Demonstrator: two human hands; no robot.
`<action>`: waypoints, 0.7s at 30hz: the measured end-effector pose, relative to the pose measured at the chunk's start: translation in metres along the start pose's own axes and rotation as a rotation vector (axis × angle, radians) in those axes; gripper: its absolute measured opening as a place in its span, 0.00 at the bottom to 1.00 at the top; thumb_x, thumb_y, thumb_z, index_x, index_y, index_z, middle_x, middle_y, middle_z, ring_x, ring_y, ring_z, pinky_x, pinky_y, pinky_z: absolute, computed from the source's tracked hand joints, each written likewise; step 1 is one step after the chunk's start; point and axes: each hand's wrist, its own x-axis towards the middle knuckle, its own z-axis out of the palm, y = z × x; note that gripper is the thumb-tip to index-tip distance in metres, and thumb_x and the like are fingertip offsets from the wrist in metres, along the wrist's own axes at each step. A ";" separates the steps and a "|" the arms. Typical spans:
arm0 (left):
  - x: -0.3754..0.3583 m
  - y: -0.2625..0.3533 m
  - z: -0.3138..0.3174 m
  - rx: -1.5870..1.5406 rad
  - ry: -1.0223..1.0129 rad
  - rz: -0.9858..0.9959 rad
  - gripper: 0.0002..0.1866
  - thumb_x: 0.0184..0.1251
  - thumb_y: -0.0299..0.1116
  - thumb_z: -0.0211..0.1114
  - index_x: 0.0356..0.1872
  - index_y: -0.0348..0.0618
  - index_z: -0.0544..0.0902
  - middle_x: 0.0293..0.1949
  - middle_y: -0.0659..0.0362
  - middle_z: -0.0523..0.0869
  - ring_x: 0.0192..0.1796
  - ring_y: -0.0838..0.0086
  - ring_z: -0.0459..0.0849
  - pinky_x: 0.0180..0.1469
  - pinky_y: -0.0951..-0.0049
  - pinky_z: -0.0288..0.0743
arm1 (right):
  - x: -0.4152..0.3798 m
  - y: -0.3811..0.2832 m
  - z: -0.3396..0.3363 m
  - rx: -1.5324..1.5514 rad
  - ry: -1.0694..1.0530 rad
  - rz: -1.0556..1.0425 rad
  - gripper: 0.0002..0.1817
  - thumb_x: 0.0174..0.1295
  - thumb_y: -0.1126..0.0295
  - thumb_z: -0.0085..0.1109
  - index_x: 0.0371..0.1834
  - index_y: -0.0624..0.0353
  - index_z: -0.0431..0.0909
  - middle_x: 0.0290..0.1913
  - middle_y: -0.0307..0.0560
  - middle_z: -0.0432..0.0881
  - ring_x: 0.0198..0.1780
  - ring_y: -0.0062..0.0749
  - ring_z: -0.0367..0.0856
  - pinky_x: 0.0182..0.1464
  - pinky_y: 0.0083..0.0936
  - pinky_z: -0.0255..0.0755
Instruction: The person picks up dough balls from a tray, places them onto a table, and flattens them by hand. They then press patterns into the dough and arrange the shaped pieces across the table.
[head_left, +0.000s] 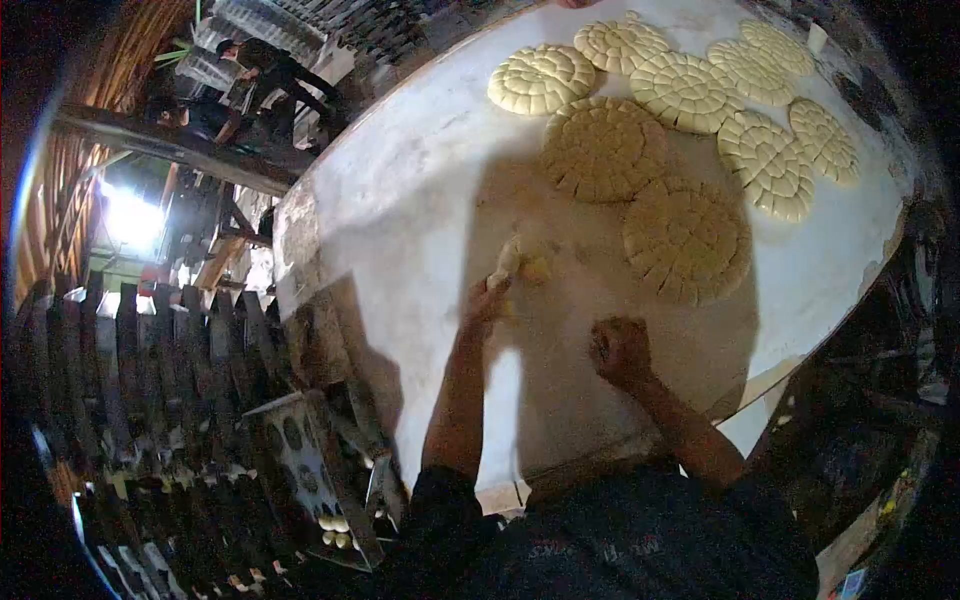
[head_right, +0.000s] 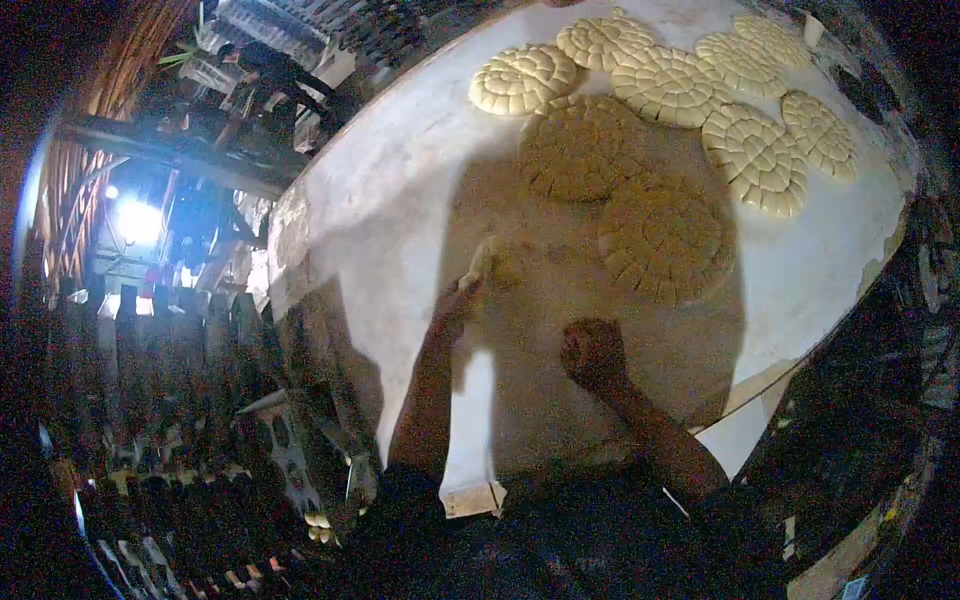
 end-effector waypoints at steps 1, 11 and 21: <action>-0.014 -0.010 0.003 0.023 0.063 -0.027 0.28 0.63 0.48 0.68 0.56 0.36 0.79 0.43 0.56 0.85 0.47 0.72 0.81 0.45 0.70 0.76 | 0.005 -0.004 0.009 -0.003 0.038 -0.015 0.18 0.56 0.64 0.59 0.49 0.54 0.77 0.40 0.51 0.78 0.45 0.48 0.75 0.55 0.51 0.60; -0.199 -0.157 -0.003 0.933 0.400 0.139 0.28 0.68 0.55 0.55 0.55 0.41 0.76 0.47 0.42 0.80 0.52 0.42 0.77 0.55 0.50 0.71 | 0.018 -0.071 0.075 -0.638 -0.081 -0.465 0.29 0.65 0.57 0.48 0.71 0.49 0.61 0.48 0.58 0.74 0.47 0.49 0.74 0.50 0.52 0.64; -0.378 -0.153 -0.050 -0.702 0.365 0.574 0.16 0.69 0.30 0.63 0.49 0.43 0.65 0.39 0.60 0.76 0.39 0.79 0.74 0.42 0.77 0.70 | -0.127 -0.163 0.092 0.538 -0.636 -0.093 0.28 0.64 0.63 0.60 0.65 0.59 0.66 0.50 0.59 0.79 0.53 0.45 0.78 0.56 0.38 0.72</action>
